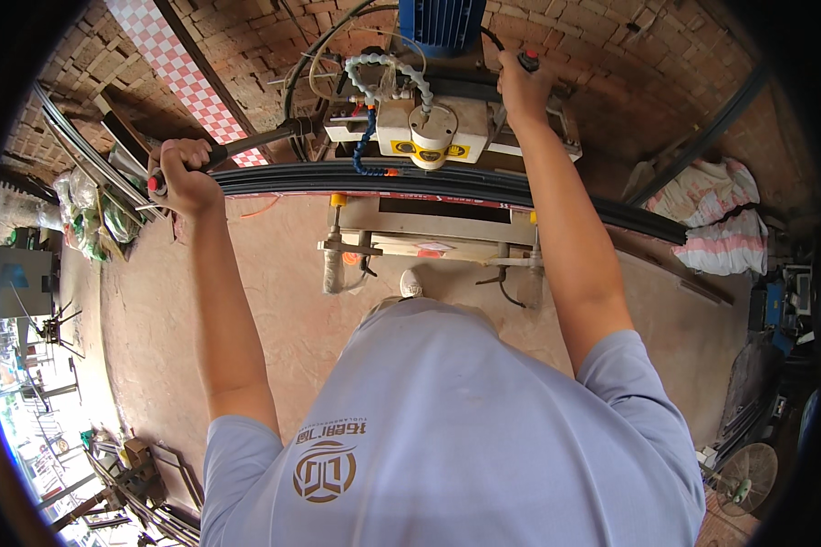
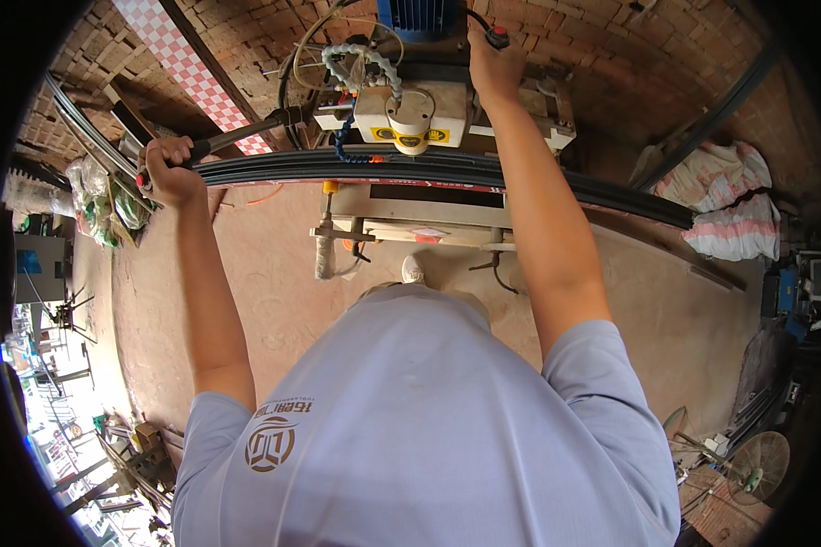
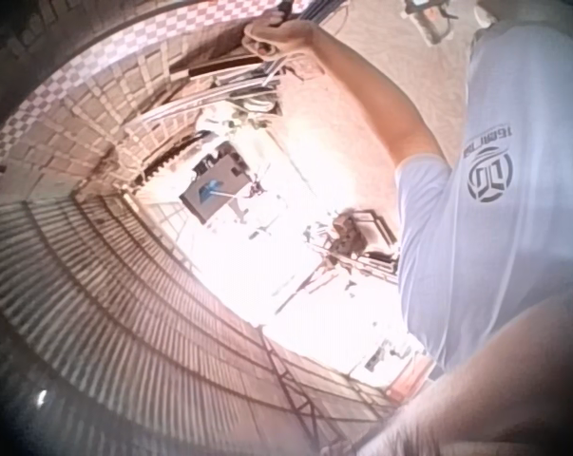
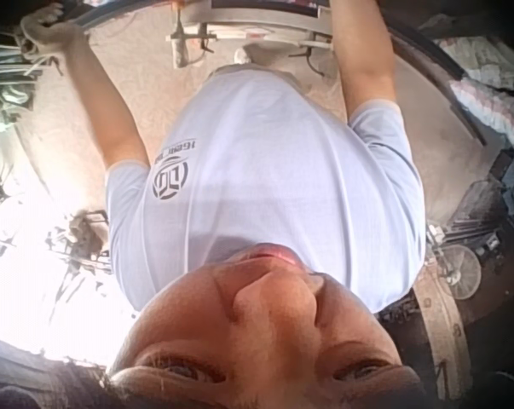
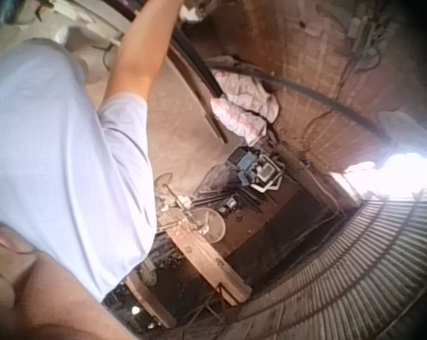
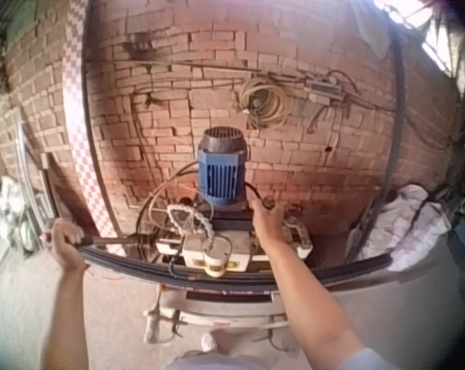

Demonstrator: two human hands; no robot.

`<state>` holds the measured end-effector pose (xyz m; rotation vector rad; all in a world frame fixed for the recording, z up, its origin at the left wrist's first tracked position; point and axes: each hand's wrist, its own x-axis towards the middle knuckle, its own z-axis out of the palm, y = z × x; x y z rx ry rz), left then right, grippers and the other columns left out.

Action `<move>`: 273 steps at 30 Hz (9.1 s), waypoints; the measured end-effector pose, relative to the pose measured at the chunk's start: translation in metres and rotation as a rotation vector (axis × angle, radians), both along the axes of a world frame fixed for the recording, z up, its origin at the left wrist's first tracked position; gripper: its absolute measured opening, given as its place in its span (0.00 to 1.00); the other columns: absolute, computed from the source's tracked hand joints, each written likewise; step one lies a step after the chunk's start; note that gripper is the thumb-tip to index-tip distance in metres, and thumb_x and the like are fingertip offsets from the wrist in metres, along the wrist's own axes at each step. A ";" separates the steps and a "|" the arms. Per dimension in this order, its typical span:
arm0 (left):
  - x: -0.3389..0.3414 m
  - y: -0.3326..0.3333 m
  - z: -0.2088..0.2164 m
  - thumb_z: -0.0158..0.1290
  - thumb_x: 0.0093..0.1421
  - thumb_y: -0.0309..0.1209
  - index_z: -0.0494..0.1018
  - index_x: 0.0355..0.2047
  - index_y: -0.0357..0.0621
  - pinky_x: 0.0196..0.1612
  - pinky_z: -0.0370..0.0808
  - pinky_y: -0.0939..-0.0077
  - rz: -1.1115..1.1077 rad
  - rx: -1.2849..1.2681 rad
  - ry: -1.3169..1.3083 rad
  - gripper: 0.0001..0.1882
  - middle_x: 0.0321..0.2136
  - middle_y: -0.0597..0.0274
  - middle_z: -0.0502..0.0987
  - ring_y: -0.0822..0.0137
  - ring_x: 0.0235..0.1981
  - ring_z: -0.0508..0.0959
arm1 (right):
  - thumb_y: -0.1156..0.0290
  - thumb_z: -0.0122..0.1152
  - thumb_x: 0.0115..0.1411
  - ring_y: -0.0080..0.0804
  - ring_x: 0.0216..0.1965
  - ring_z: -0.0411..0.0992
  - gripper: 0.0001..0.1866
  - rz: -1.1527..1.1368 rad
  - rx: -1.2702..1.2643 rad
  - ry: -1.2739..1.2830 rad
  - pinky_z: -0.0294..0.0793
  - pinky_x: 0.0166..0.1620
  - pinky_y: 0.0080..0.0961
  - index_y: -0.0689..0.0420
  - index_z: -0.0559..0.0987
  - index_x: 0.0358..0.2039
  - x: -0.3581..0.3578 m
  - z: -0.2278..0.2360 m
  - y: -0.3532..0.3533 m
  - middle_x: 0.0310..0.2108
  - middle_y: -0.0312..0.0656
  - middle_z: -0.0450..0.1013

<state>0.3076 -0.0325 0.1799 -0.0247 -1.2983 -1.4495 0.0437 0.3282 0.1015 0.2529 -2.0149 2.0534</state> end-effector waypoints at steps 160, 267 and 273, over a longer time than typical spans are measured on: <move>0.003 -0.004 -0.004 0.42 0.64 0.33 0.62 0.18 0.49 0.35 0.66 0.68 -0.026 0.015 -0.098 0.15 0.15 0.68 0.62 0.70 0.21 0.62 | 0.74 0.61 0.59 0.23 0.15 0.63 0.13 0.032 -0.126 -0.027 0.61 0.20 0.28 0.57 0.69 0.20 0.008 0.019 0.066 0.15 0.34 0.64; 0.002 -0.004 -0.004 0.42 0.64 0.31 0.61 0.19 0.48 0.35 0.67 0.67 -0.039 0.057 -0.064 0.15 0.15 0.68 0.62 0.71 0.20 0.62 | 0.73 0.61 0.56 0.25 0.15 0.64 0.13 0.006 -0.148 -0.037 0.64 0.20 0.27 0.57 0.69 0.17 -0.004 0.019 0.107 0.14 0.36 0.66; 0.002 -0.008 -0.005 0.39 0.65 0.32 0.60 0.18 0.49 0.36 0.68 0.66 -0.035 0.058 -0.085 0.16 0.15 0.67 0.62 0.70 0.21 0.63 | 0.74 0.60 0.57 0.25 0.15 0.63 0.13 0.005 -0.131 -0.049 0.63 0.21 0.28 0.57 0.68 0.18 -0.003 0.019 0.109 0.14 0.37 0.65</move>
